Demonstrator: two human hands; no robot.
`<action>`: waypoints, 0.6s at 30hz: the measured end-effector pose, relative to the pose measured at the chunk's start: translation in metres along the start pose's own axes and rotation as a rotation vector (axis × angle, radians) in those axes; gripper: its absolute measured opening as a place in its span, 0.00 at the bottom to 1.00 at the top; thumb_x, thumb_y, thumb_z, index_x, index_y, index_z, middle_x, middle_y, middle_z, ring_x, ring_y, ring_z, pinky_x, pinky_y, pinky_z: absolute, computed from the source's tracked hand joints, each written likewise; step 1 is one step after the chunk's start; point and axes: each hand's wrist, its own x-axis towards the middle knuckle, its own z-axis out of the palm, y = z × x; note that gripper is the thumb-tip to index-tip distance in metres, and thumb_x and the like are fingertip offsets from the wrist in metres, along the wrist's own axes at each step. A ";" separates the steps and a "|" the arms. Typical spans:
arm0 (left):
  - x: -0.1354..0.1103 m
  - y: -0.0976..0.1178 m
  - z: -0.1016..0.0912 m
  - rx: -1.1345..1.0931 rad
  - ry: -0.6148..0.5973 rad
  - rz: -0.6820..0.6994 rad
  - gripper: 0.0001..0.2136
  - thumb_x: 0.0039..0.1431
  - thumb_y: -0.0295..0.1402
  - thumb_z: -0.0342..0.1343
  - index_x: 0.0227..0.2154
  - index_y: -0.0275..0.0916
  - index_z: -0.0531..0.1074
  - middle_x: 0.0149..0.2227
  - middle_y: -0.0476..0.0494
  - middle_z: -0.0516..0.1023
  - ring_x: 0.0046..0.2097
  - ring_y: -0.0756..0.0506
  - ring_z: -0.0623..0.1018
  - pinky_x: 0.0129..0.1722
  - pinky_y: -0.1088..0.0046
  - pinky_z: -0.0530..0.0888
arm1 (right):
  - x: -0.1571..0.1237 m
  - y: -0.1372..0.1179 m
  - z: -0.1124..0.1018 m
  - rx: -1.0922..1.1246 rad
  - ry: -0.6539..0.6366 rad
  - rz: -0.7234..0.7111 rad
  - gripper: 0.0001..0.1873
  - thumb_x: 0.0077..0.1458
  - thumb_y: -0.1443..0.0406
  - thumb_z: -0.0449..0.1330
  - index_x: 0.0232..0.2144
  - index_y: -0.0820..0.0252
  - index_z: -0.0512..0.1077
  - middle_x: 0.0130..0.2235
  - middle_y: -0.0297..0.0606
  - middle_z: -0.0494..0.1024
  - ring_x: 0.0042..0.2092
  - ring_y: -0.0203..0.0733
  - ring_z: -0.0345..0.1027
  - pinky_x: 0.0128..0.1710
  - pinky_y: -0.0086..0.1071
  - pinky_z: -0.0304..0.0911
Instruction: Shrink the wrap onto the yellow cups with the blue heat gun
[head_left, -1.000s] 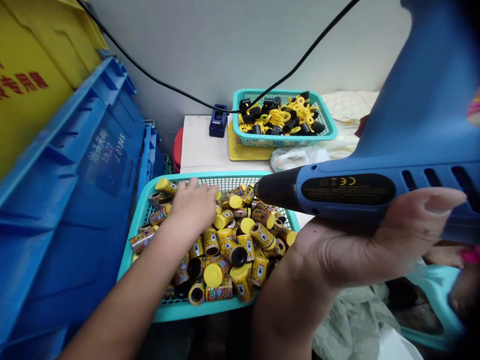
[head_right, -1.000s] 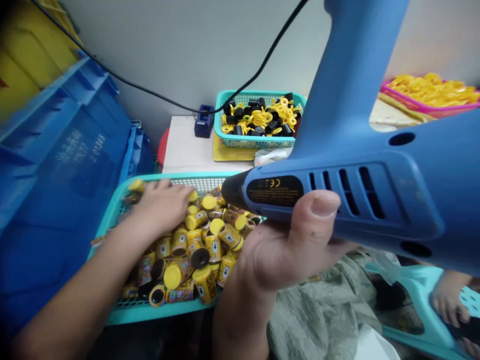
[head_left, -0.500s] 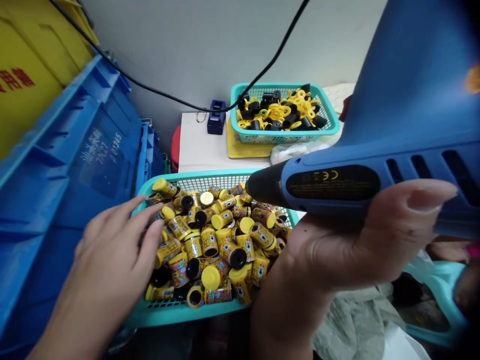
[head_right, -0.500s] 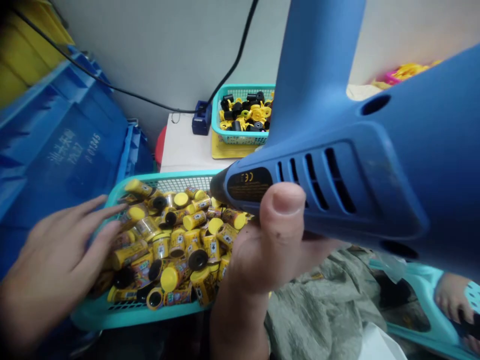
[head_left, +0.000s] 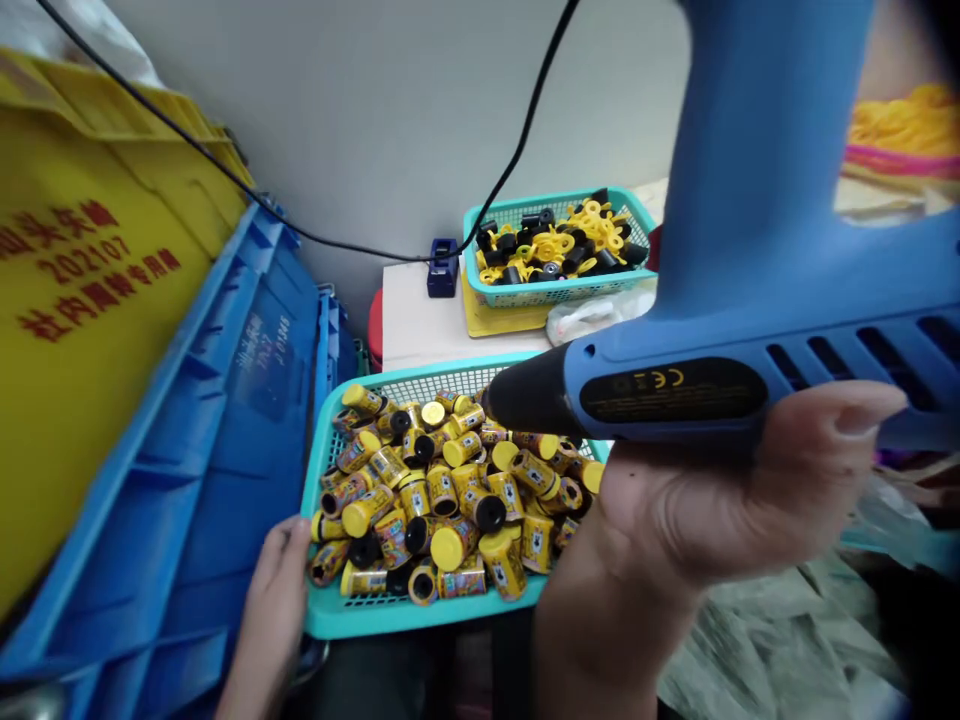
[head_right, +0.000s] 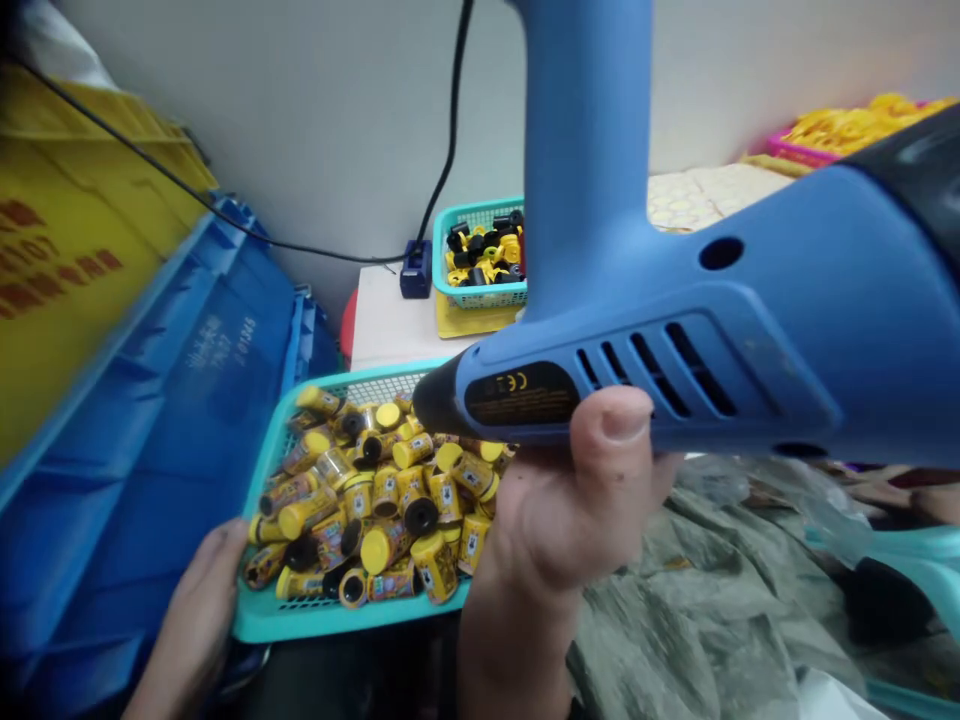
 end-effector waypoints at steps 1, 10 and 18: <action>0.000 0.003 0.001 -0.132 -0.029 -0.093 0.14 0.52 0.41 0.57 0.38 0.39 0.74 0.39 0.44 0.82 0.47 0.37 0.80 0.52 0.57 0.75 | 0.000 -0.001 0.000 0.038 -0.005 0.004 0.32 0.58 0.47 0.52 0.62 0.50 0.61 0.58 0.31 0.62 0.66 0.42 0.53 0.67 0.50 0.60; -0.014 0.000 -0.004 -0.466 -0.024 -0.234 0.07 0.58 0.33 0.56 0.37 0.38 0.77 0.30 0.46 0.82 0.34 0.43 0.83 0.37 0.67 0.81 | 0.005 -0.011 0.007 0.191 0.111 -0.056 0.37 0.48 0.52 0.65 0.59 0.55 0.63 0.56 0.35 0.65 0.62 0.42 0.61 0.66 0.50 0.60; 0.040 0.023 0.007 -0.464 -0.051 -0.214 0.11 0.61 0.35 0.53 0.43 0.38 0.74 0.30 0.45 0.81 0.33 0.44 0.82 0.37 0.67 0.81 | 0.007 -0.008 0.019 0.198 0.294 -0.185 0.34 0.44 0.58 0.65 0.54 0.59 0.65 0.57 0.34 0.63 0.64 0.42 0.58 0.67 0.50 0.59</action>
